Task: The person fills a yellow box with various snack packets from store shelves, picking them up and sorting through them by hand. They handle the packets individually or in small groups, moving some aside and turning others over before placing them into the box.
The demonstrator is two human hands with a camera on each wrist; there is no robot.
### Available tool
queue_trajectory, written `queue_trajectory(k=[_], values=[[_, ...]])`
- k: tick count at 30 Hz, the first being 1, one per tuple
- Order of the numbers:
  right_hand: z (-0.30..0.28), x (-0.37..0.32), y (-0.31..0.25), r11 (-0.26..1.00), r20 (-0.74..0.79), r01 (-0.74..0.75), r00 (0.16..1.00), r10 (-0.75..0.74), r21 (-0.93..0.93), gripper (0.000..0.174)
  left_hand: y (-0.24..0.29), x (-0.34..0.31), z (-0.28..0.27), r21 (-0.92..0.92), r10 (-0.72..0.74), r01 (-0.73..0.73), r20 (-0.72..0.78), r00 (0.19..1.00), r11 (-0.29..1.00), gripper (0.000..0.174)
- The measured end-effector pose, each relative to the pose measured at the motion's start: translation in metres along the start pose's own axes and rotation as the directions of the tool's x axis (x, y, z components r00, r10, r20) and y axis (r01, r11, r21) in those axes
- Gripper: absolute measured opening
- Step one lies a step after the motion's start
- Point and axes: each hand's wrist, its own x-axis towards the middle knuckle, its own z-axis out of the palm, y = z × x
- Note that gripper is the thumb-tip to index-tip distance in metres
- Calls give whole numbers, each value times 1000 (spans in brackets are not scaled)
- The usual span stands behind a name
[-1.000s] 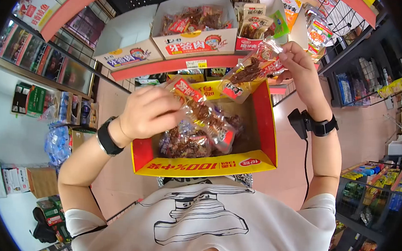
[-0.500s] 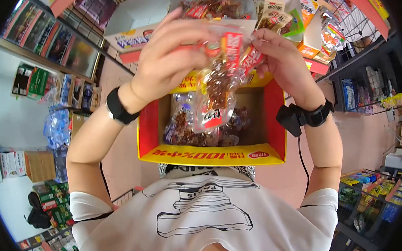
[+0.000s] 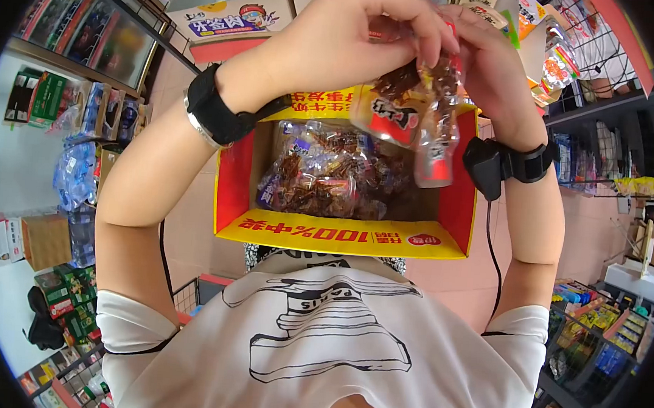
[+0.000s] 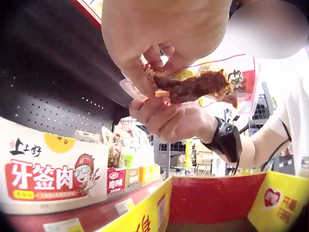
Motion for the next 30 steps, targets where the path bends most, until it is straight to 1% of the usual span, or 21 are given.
queue_trajectory(k=[1,3,4,5,6,7,8,9,11,12,15,17,18,20,21,23,24,25,26,27,30], values=[[-5,2,2,1000,3,-5,1000,5,0,22,2,1,0,-123,-57,54,-21,998,991,20],[-9,5,0,989,110,-53,993,38,138,30,0,2,-2,-131,-79,76,-22,997,989,19],[-3,4,-2,966,51,-138,990,129,221,32,5,3,-3,-108,-120,113,-55,991,988,18],[4,2,-8,965,53,-140,990,131,221,32,7,4,-4,-87,-159,151,-88,983,985,17],[12,1,-16,930,149,-193,977,153,313,37,3,3,-5,-88,-161,153,-91,983,984,17],[21,-3,-24,884,244,-251,956,162,395,48,-4,3,-5,23,-48,53,-179,983,998,17],[38,-13,-29,921,84,-145,989,123,361,42,-9,3,-6,141,74,-39,-251,965,989,16],[48,-16,-27,921,84,-145,989,123,361,42,-12,3,-8,141,74,-39,-251,965,989,16],[58,-19,-25,973,-59,-133,987,147,190,22,-15,3,-10,392,230,-102,-293,928,914,13],[25,-12,-11,989,161,-139,976,145,-44,24,-11,3,-10,392,231,-103,-294,928,914,13],[28,-10,-6,993,158,-119,981,115,16,23,-3,2,-10,358,125,-39,-222,967,933,17],[34,-12,-9,994,118,-101,988,97,30,23,-19,6,-11,665,448,-187,-245,860,723,32],[35,-12,-10,996,73,-80,994,77,44,23,-22,6,-10,665,446,-185,-247,860,724,32],[22,-6,-8,995,143,-98,985,97,-2,25,-27,7,-8,513,351,-98,-424,835,853,49],[18,-4,-9,993,210,-109,971,116,-47,27,-24,6,-6,512,351,-98,-425,834,853,49],[24,-4,-9,997,152,-70,986,72,-21,28,-14,3,0,277,-2,212,-603,798,937,56],[26,-3,-9,1000,93,-29,995,28,4,28,-20,4,-4,248,-68,257,-584,809,934,45],[26,-3,-9,1000,94,-29,995,29,3,28,-25,4,-8,248,-68,257,-585,808,934,45],[25,-2,-9,1000,87,-10,996,12,-23,29,-29,3,-12,-140,-378,356,-467,799,924,37],[23,-1,-9,999,81,8,997,-4,-48,29,-30,2,-14,-485,-611,454,-234,756,747,29],[16,0,-5,999,76,-12,997,16,-51,30,-27,-3,-15,-485,-605,479,-141,783,732,23]])
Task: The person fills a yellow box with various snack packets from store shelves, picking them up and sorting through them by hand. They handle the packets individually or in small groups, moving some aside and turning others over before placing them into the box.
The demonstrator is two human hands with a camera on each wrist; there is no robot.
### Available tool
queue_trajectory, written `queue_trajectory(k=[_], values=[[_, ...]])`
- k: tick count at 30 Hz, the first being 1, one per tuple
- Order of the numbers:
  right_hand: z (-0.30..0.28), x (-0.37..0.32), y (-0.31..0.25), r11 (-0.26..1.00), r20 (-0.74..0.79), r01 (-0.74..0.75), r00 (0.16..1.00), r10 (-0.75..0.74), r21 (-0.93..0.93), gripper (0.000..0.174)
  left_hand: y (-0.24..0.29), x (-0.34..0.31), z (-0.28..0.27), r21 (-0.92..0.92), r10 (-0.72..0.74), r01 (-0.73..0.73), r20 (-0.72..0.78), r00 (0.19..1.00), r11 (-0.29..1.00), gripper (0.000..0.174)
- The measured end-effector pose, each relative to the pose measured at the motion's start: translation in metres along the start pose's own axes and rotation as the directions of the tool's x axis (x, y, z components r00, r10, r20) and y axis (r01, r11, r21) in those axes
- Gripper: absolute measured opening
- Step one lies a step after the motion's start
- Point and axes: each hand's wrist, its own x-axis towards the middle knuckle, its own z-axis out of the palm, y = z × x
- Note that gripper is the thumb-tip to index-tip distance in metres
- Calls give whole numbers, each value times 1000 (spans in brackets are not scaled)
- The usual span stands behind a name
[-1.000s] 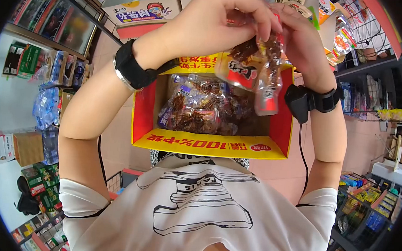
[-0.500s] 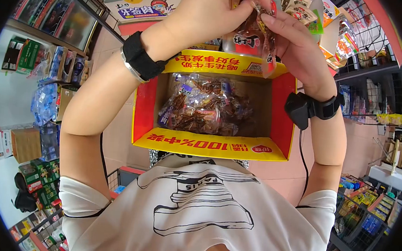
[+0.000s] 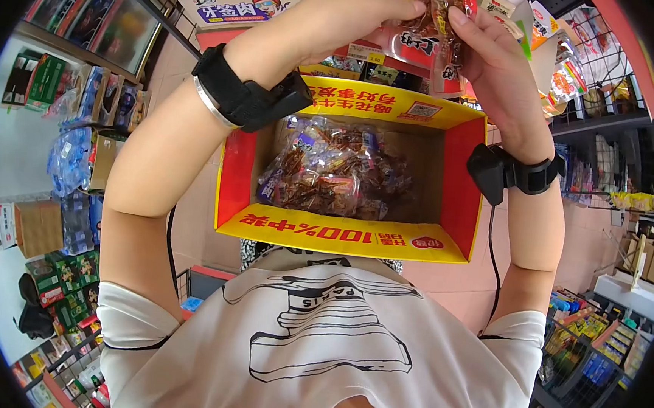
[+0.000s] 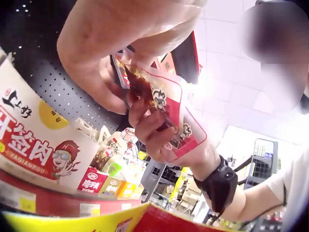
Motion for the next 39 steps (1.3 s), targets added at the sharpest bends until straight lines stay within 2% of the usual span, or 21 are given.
queue_trajectory(k=[5,7,9,10,11,14,17,18,19,21,22,23,25,27,29,30,31,33,35,37,39], values=[[-3,3,4,1000,-81,23,996,-24,-5,26,2,-4,-15,64,-16,13,44,999,998,23],[-25,5,4,999,-104,49,993,-49,-4,22,4,-4,-27,126,-4,26,-168,986,992,25],[-46,6,0,998,-107,9,994,-2,66,25,12,-10,-41,184,34,3,-202,979,983,31],[-48,5,-3,995,-214,42,977,-23,85,22,15,-13,-47,199,67,-4,-310,948,980,34],[-48,5,-8,995,-215,48,976,-29,83,22,18,-16,-53,215,97,-7,-413,906,977,36],[-54,0,-14,1000,-199,12,980,-15,-16,23,14,-14,-85,191,46,48,-458,888,980,39],[-55,-1,-10,998,-124,-61,991,57,-28,27,14,-22,-84,221,42,43,-367,929,974,38],[-42,-2,-10,993,-39,-72,996,76,92,30,14,-24,-73,175,46,22,-373,927,984,39],[-34,-1,-9,993,-41,-74,996,78,90,30,15,-26,-63,171,45,21,-372,927,985,39],[-20,0,-5,991,71,-111,992,106,71,32,15,-28,-47,96,-20,44,-240,971,994,38],[-1,-2,-13,995,48,-97,994,97,14,33,13,-27,-44,53,-143,152,-142,979,987,37],[0,-1,-13,995,45,-98,994,98,14,33,11,-28,-37,53,-145,154,-138,980,987,37],[1,-1,-11,998,220,-60,974,57,8,33,7,-30,-12,4,-33,33,13,999,999,38],[16,-4,-11,1000,121,17,993,-17,2,33,-1,-29,-2,-73,36,-30,94,995,997,36],[25,-10,-24,982,-60,35,998,-25,187,32,-2,-31,6,101,32,-31,-5,999,994,20],[20,-9,-17,999,-202,42,978,-43,-10,26,-5,-35,12,144,50,-49,-7,999,988,34],[15,-10,-17,999,-212,43,976,-44,-9,26,-12,-37,12,144,47,-47,3,999,988,34],[1,-15,-17,993,-227,112,969,-101,37,26,-38,-43,4,438,-136,50,167,976,897,31],[-9,-19,-15,992,-321,116,942,-95,46,26,-65,-50,4,718,-343,-79,423,839,692,31],[-16,-23,-15,990,-302,113,950,-83,83,27,-81,-59,13,845,-652,-48,445,614,532,31],[-14,-30,-18,992,-295,101,953,-73,82,29,-96,-68,23,942,-761,-201,335,555,268,35]])
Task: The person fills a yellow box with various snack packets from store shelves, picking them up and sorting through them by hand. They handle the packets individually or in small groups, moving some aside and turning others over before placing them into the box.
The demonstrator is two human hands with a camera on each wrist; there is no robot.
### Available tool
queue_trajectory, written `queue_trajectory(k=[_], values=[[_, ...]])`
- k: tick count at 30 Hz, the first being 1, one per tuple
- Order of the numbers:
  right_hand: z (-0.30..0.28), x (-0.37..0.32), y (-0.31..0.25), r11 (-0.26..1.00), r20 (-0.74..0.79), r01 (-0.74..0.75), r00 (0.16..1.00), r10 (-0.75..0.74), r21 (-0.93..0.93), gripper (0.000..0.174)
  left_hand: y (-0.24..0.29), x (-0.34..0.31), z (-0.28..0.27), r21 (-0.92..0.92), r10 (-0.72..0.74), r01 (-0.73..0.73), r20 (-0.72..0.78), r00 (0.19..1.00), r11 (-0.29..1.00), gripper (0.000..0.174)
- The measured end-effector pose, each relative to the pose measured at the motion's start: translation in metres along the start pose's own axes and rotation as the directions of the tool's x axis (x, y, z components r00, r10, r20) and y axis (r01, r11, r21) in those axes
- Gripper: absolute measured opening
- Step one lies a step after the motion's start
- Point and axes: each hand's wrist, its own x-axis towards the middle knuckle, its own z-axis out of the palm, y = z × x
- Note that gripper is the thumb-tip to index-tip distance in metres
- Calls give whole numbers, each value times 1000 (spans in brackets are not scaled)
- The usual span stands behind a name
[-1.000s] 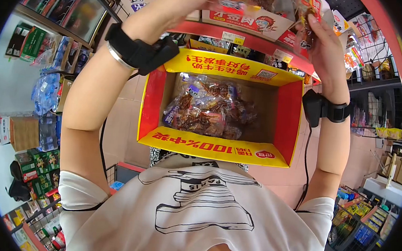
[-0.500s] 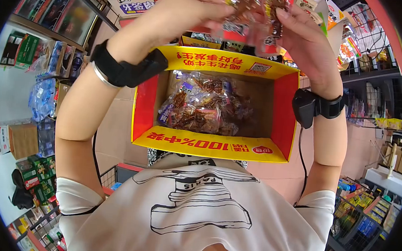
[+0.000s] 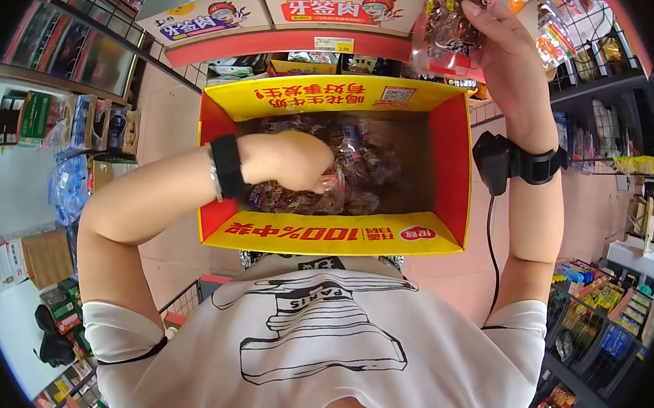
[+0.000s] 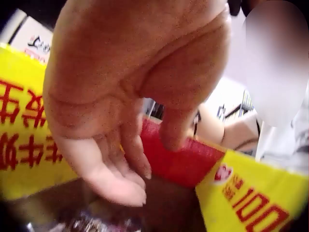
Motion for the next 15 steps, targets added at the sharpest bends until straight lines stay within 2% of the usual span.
queue_trajectory(k=[2,3,8,10,11,15], values=[[-2,-5,-2,992,8,-96,995,97,-84,31,-3,12,12,70,-5,1,51,999,998,38],[6,-7,0,996,-49,-54,997,51,-73,30,-4,15,16,134,-15,1,101,995,991,41],[3,-12,-9,994,-5,-90,996,90,-58,30,-6,25,27,108,32,-56,204,978,993,43],[0,-12,-8,993,-2,-102,995,102,-66,30,-3,25,26,135,106,-159,332,937,978,37],[1,-12,-8,992,-11,-111,994,111,-61,30,-4,23,29,141,110,-157,295,949,977,30],[-2,-13,-5,993,24,-107,994,108,-42,30,-7,24,51,243,113,-159,194,975,957,21]])
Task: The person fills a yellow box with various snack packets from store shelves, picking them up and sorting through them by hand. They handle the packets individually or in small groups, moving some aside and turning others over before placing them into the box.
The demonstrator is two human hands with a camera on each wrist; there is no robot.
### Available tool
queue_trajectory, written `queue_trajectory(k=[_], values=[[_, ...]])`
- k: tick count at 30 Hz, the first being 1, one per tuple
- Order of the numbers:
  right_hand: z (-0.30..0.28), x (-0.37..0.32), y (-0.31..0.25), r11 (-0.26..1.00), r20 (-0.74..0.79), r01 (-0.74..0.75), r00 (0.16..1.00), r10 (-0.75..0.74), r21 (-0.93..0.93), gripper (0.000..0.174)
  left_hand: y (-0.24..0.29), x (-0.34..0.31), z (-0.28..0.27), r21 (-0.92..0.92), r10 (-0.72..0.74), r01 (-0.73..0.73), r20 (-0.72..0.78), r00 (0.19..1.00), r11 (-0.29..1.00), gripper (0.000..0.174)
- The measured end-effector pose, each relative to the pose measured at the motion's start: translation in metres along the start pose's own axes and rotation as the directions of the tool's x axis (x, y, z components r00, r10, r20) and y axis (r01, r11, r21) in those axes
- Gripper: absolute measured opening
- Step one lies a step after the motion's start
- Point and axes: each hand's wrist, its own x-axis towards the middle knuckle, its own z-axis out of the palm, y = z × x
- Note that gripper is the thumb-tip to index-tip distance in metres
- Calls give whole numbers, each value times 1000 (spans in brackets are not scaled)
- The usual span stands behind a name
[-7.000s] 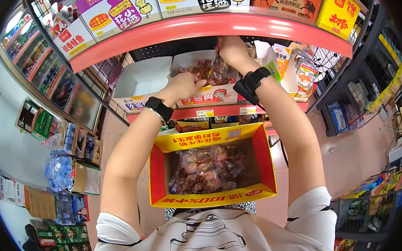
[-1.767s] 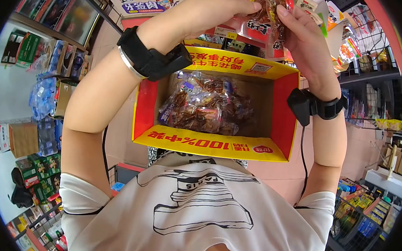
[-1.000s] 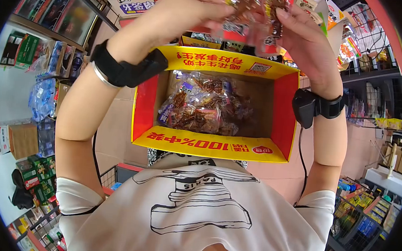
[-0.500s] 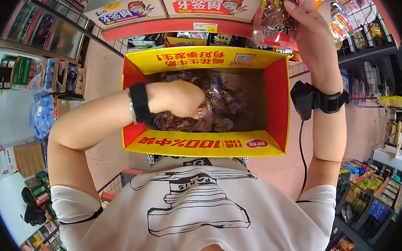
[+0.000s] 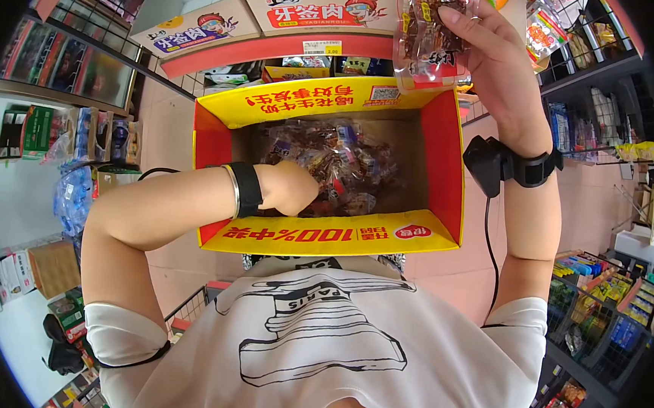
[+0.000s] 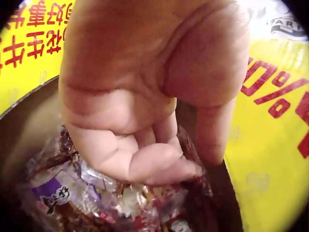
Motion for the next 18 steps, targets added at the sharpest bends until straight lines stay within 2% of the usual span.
queue_trajectory(k=[2,3,5,9,11,13,15,16,17,18], values=[[1,0,1,1000,-26,-10,1000,9,-2,30,2,2,6,-2,-50,50,-45,998,999,18],[1,-1,1,1000,-51,-15,999,15,-6,30,2,2,9,-2,-48,48,-42,998,999,18],[-1,-4,1,1000,-38,-16,999,15,-10,30,0,3,13,64,-23,32,-132,991,997,16],[0,-3,4,999,-53,41,998,-40,11,30,4,-27,-25,51,-97,111,-216,971,993,14],[-2,-4,1,1000,-59,16,998,-16,-8,29,10,-51,-59,-70,-209,197,-272,939,978,16],[-4,-4,1,1000,-65,-8,998,6,-25,29,5,-72,-77,-253,-265,163,-451,852,954,26],[-8,0,9,998,-106,17,994,-10,62,31,-10,-93,-88,-439,-203,-119,-617,760,890,35],[-16,4,16,998,-105,21,994,-14,66,31,-14,-98,-89,-628,-219,-368,-660,719,686,38],[-30,10,23,998,-34,42,999,-40,47,26,-19,-106,-91,-710,-255,-580,-693,674,398,41],[-33,14,26,997,39,70,997,-71,29,21,-30,-119,-98,-702,-315,-465,-681,662,539,39]])
